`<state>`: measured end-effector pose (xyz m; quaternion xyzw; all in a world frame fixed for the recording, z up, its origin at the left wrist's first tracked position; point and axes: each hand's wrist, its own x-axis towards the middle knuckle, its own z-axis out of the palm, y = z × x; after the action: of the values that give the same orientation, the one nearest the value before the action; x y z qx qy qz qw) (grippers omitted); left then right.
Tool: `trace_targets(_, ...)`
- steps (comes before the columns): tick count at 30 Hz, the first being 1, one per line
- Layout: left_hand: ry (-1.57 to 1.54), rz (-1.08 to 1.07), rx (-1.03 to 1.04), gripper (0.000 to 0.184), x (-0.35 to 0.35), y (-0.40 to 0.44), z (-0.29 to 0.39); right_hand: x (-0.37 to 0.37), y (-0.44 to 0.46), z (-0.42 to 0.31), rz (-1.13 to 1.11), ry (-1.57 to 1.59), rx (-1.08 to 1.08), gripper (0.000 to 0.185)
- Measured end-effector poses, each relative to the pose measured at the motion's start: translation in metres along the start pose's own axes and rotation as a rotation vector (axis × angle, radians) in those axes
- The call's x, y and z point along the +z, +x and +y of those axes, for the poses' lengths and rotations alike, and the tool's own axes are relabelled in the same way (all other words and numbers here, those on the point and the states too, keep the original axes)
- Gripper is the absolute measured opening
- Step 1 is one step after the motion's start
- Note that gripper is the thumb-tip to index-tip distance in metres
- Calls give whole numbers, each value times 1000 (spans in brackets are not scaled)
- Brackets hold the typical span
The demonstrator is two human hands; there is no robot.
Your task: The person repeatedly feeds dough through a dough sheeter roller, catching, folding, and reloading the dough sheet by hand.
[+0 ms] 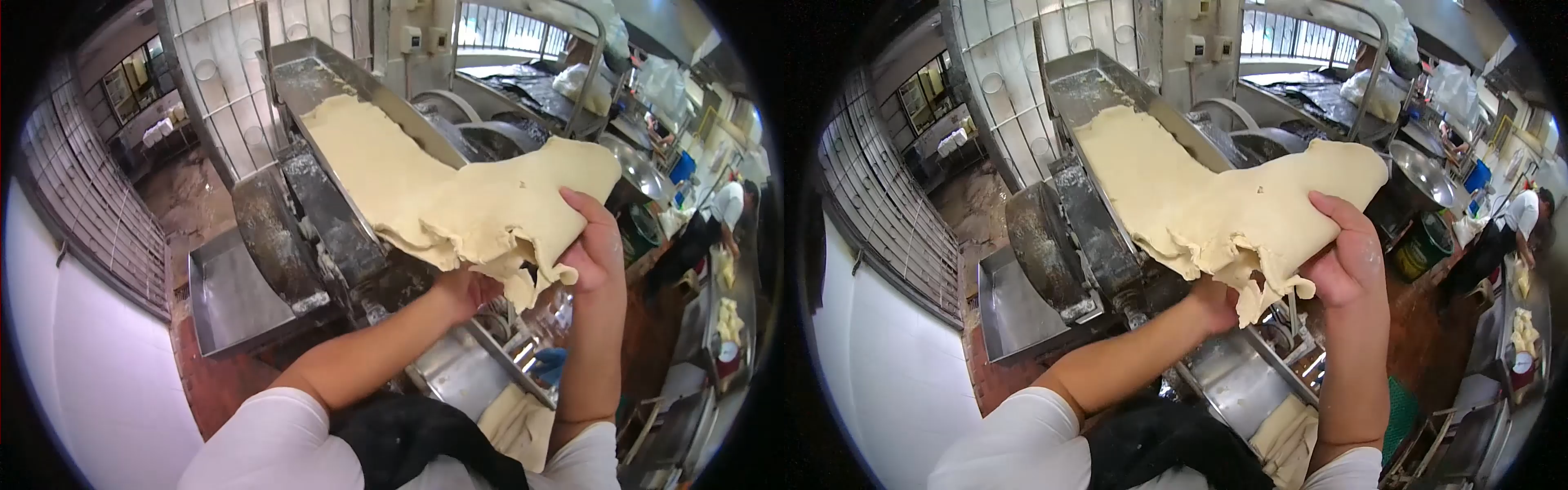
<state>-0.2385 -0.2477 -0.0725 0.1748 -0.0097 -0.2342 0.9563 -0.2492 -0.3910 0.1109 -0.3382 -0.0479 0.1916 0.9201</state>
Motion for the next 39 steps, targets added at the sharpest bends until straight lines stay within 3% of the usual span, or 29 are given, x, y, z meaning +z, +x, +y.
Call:
trace_targets(1, -70, -176, 117, 41, 27, 6, 17, 6, 2, -2, -10, -13, 4, 39)
trace_targets(3, 474, -400, 381, 42, 78, 14, 64, 9, 7, -4, -40, -8, -27, 40)
trace_targets(6, 450, -518, 265, 29, 98, 32, 124, 10, 18, -4, -22, 58, -33, 40)
trace_targets(9, 1017, -544, 369, 30, 105, 44, 192, 24, 36, 1, -69, 29, -137, 40)
trace_targets(10, 1614, -483, 602, 33, 123, 28, 211, 30, 45, 4, -71, 30, -126, 41)
trace_targets(11, 1952, -457, 839, 37, 121, 24, 237, 37, 57, 8, -71, 30, -116, 41)
trace_targets(12, 2266, -363, 1116, 40, 118, 20, 263, 44, 70, 12, -69, 29, -107, 41)
trace_targets(13, 2343, -205, 1145, 40, 112, 21, 295, 45, 88, 19, -92, 43, -123, 42)
trace_targets(15, 2399, 121, 985, 41, 96, 31, 361, 57, 123, 37, -58, 15, -106, 40)
trace_targets(18, 2610, 536, 555, 41, 50, 61, 439, 55, 171, 74, 34, -152, -25, 38)
trace_targets(20, 2710, 646, 235, 41, 9, 76, 459, 43, 168, 92, 45, -372, 110, 42)
trace_targets(23, 2767, 657, -46, 41, -26, 85, 464, 15, 135, 92, 188, -507, 30, 48)
trace_targets(28, 2796, 600, -125, 41, -39, 85, 450, -27, 112, 56, 299, -322, -199, 41)
trace_targets(31, 2824, 562, -134, 41, -40, 83, 441, -58, 97, 59, 236, -192, -267, 38)
trace_targets(36, 2862, 527, -133, 42, -41, 71, 444, -119, 81, 109, 404, 35, -210, 33)
trace_targets(39, 2883, 516, -149, 42, -42, 73, 448, -168, 74, 164, 490, 146, -45, 30)
